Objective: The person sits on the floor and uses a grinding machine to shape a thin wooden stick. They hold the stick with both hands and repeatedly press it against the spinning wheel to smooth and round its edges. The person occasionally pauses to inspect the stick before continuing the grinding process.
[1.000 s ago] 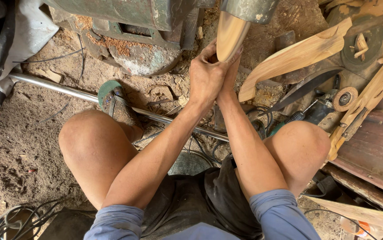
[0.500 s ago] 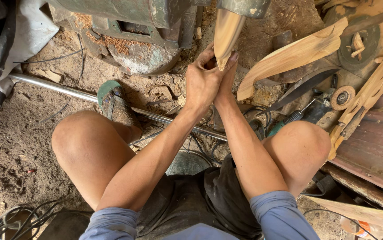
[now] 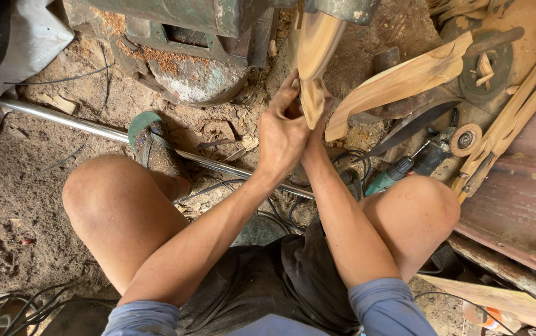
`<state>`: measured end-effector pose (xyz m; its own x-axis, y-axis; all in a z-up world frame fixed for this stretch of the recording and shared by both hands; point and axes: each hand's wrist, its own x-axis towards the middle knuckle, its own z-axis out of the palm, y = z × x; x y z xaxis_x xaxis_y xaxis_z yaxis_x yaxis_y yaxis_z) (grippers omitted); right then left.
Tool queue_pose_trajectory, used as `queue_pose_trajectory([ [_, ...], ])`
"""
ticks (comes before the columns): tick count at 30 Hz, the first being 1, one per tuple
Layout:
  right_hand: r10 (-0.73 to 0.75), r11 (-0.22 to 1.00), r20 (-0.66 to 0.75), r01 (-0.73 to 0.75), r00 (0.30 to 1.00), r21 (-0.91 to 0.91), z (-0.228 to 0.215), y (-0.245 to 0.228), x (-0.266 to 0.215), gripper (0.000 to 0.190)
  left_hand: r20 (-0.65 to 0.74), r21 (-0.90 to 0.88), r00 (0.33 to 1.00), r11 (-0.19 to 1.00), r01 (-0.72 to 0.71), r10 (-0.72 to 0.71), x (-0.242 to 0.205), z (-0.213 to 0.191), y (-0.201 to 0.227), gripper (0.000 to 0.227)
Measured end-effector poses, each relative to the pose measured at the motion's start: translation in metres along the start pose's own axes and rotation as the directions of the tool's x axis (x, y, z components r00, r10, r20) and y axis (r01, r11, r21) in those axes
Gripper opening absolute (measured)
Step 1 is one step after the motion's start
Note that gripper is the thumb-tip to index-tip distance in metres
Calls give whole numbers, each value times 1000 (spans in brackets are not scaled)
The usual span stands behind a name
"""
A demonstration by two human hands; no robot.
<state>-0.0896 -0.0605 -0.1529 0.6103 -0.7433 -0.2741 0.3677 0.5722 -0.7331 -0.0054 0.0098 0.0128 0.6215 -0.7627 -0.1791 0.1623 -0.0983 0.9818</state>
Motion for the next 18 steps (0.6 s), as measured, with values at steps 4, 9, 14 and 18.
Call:
queue_pose_trajectory([
  [4,115,976,-42,-105,993,193,-13,1,0,81,-48,10,996,998,-69,69,-9,3,4,53],
  [9,128,992,-89,-125,988,34,-11,-2,2,88,-48,27,999,999,-17,18,-3,1,6,60],
  [14,107,994,-69,-108,992,-13,-3,-9,7,80,-60,4,997,999,44,-44,3,3,10,65],
  [18,129,992,-136,-125,982,34,2,-7,14,79,-84,23,993,996,82,-79,10,5,9,70],
])
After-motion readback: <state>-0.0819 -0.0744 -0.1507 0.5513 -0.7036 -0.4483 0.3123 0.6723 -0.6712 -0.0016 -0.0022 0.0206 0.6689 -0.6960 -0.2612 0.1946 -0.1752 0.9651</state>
